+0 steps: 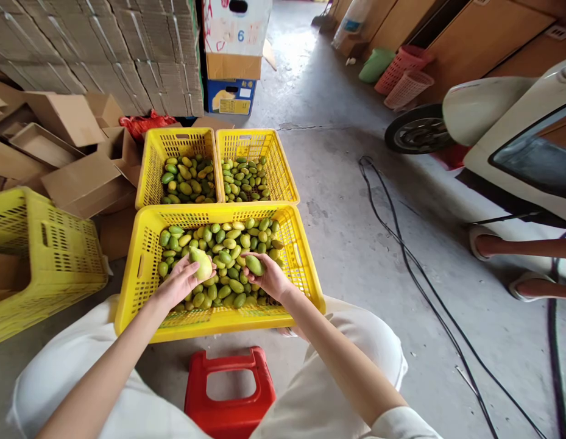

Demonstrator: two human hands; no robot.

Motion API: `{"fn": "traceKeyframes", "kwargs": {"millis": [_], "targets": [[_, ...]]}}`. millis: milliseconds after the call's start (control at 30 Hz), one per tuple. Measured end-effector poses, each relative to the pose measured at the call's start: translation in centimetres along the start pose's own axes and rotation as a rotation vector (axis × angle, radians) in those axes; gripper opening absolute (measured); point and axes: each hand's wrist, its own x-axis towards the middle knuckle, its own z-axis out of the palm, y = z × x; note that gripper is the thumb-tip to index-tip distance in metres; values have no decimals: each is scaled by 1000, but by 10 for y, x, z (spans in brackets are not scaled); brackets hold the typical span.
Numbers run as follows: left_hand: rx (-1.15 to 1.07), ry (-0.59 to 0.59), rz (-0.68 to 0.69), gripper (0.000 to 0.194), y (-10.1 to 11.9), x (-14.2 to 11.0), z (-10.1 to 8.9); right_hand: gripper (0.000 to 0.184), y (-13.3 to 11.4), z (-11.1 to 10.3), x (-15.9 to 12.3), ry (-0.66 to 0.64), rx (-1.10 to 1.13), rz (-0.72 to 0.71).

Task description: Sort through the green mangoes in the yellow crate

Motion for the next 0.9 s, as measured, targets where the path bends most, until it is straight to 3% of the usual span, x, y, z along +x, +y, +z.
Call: {"fn": "traceKeyframes", "kwargs": {"millis": [167, 400, 567, 700, 800, 900], "targets": [[-49, 0, 70, 31, -3, 0, -1, 38, 4, -2, 3, -41, -40, 49], [-22, 58, 39, 31, 2, -2, 7, 38, 5, 5, -1, -41, -105, 44], [-1, 5, 14, 29, 1, 0, 6, 25, 8, 4, 1, 17, -25, -16], [-12, -2, -40, 28, -1, 0, 4, 36, 11, 1, 6, 118, 110, -81], [70, -23, 22, 28, -1, -1, 3, 37, 12, -2, 10, 157, 122, -91], [91, -17, 97, 30, 1, -2, 5, 30, 11, -3, 10, 109, 148, -66]]}}
